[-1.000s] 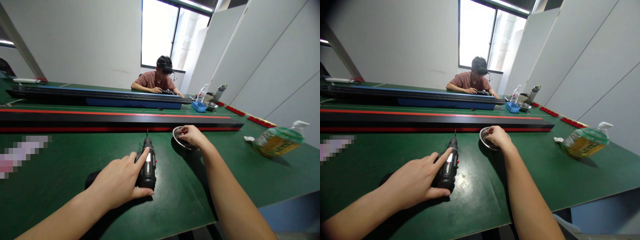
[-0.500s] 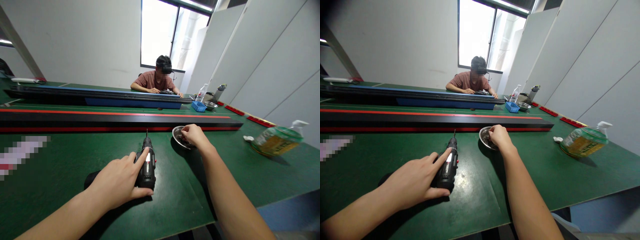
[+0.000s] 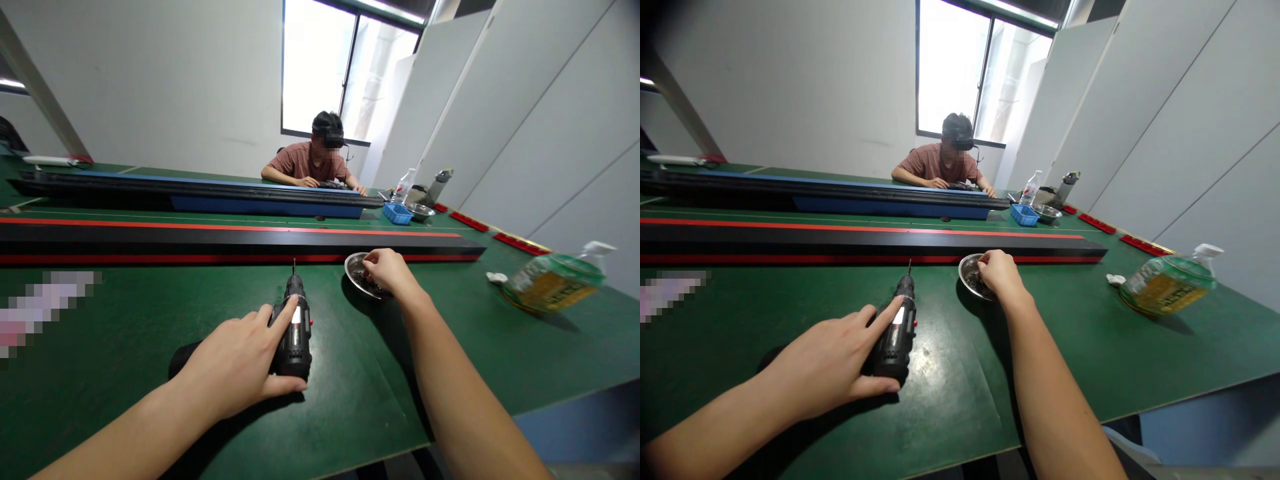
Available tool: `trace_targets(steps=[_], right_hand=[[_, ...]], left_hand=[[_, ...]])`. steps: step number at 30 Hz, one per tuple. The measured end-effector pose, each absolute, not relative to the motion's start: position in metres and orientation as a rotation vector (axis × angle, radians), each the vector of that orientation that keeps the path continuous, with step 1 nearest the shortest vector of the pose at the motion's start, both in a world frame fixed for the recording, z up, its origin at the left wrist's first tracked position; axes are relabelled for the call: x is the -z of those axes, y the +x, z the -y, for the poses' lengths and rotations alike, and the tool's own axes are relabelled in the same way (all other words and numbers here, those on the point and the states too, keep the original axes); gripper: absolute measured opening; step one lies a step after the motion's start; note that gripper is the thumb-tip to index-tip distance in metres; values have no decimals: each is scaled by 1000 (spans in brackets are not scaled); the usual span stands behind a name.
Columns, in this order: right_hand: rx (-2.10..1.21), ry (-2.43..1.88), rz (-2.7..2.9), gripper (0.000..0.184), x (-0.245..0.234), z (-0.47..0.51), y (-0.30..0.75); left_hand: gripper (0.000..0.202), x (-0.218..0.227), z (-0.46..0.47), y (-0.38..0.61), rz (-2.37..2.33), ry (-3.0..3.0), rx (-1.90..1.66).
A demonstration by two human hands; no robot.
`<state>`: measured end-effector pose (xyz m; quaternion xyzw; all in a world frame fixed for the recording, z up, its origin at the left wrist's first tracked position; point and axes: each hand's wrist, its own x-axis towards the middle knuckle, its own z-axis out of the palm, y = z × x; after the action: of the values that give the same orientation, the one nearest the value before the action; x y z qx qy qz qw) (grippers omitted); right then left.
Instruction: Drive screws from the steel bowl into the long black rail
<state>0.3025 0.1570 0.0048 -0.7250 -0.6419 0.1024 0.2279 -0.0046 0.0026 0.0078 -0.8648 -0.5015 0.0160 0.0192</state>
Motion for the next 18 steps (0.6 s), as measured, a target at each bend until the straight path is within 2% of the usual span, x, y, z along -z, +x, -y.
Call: trace_targets(steps=[5,18], right_hand=[[-232,-1966,1750,9,-7,-155,301],[-336,-1697,1702,10,-11,-154,297]], left_hand=[[107,-8,-3,-4,1564,-2685,-53],[108,-9,-3,-6,1548,-2705,-66]])
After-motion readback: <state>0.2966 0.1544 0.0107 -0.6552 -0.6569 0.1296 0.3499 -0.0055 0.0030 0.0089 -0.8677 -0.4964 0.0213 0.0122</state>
